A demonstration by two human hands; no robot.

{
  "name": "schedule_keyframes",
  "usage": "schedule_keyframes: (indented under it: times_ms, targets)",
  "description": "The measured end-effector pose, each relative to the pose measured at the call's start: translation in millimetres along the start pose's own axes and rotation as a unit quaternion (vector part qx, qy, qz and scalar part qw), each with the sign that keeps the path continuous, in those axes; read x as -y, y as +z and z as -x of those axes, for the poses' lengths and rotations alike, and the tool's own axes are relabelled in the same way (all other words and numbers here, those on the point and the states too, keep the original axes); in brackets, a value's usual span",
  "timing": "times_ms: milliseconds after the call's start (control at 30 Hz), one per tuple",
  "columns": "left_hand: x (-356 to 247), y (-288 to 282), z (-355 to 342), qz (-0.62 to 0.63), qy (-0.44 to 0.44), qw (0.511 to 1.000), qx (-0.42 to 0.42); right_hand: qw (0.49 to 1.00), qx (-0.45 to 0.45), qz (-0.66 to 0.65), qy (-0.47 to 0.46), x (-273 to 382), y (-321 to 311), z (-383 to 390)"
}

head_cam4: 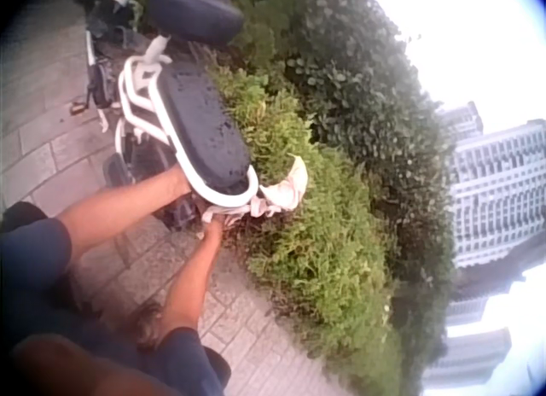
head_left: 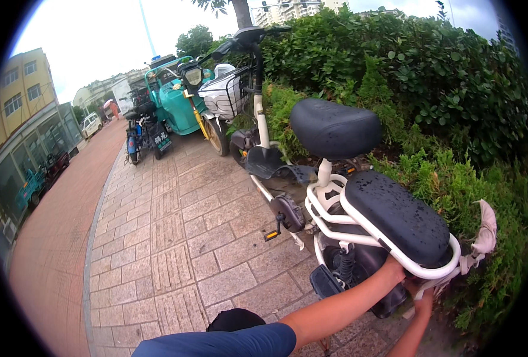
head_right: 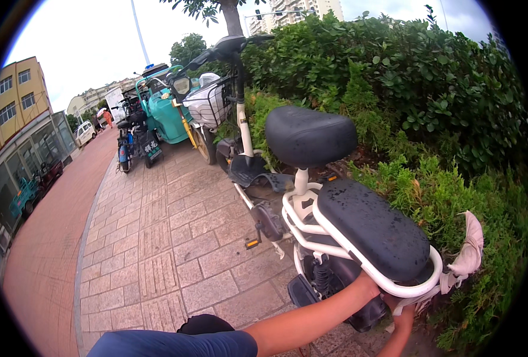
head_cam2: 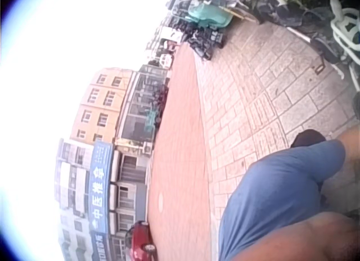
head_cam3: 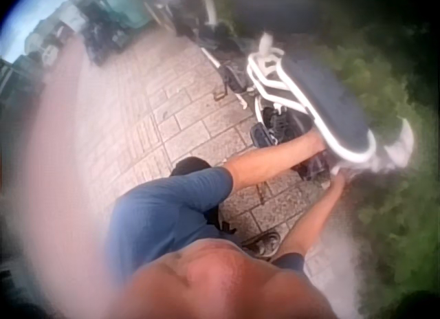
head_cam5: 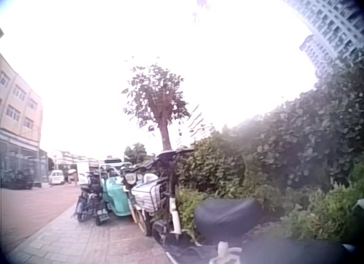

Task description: The person unscrews and removes the rear seat assembly of an electric scooter using a screwdriver, revealing the internal wiring and battery compartment.

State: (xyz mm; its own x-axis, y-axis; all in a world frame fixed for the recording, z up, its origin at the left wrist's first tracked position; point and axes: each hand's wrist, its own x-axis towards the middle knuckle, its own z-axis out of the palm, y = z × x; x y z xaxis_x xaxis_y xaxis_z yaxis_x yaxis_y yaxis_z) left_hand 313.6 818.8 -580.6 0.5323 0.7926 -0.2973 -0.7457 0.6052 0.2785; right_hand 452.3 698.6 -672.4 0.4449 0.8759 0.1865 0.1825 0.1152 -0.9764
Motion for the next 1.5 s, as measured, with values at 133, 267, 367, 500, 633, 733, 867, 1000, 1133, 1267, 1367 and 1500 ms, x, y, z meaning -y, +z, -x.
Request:
schedule_keyframes:
  times_ms: [133,267,367,500,633,733,867,1000,1133,1267,1367,1500]
  targets:
    - [-6,0,1,-0.003,-0.016,0.999,-0.036,1.000,0.005,0.001,-0.022,-2,11,0]
    - [-4,-1,-5,-0.004,-0.048,0.998,-0.042,1.000,-0.007,0.007,-0.019,-12,8,1]
    - [-8,-7,-13,0.007,-0.047,0.999,-0.019,0.996,0.051,-0.048,0.051,-16,5,1]
    - [-5,-11,-16,0.003,-0.032,0.999,-0.025,0.998,0.049,-0.025,0.037,4,10,9]
    - [-1,-6,-12,-0.038,-0.019,0.999,-0.009,1.000,0.015,-0.021,-0.005,-2,5,12]
    - [2,4,-6,-0.038,-0.013,0.999,-0.029,1.000,0.027,-0.014,0.001,0,3,12]
    - [-3,7,-5,-0.026,-0.038,0.999,0.030,0.999,0.026,-0.017,0.027,4,6,11]
    - [-8,1,-7,-0.013,-0.039,0.999,0.028,0.997,0.061,0.005,0.053,-4,4,7]
    - [-12,3,-8,0.004,-0.043,0.999,0.032,0.996,0.062,0.036,0.047,-25,-7,-2]
    - [-20,7,-6,0.019,-0.049,0.998,0.036,0.999,0.037,0.001,0.040,-63,-35,-12]
    - [-31,3,-4,0.028,-0.038,0.998,0.033,0.999,0.033,0.006,0.039,-69,-30,-18]
    - [-39,3,-2,0.035,-0.039,0.998,0.036,0.999,0.035,0.012,0.031,-68,-20,-19]
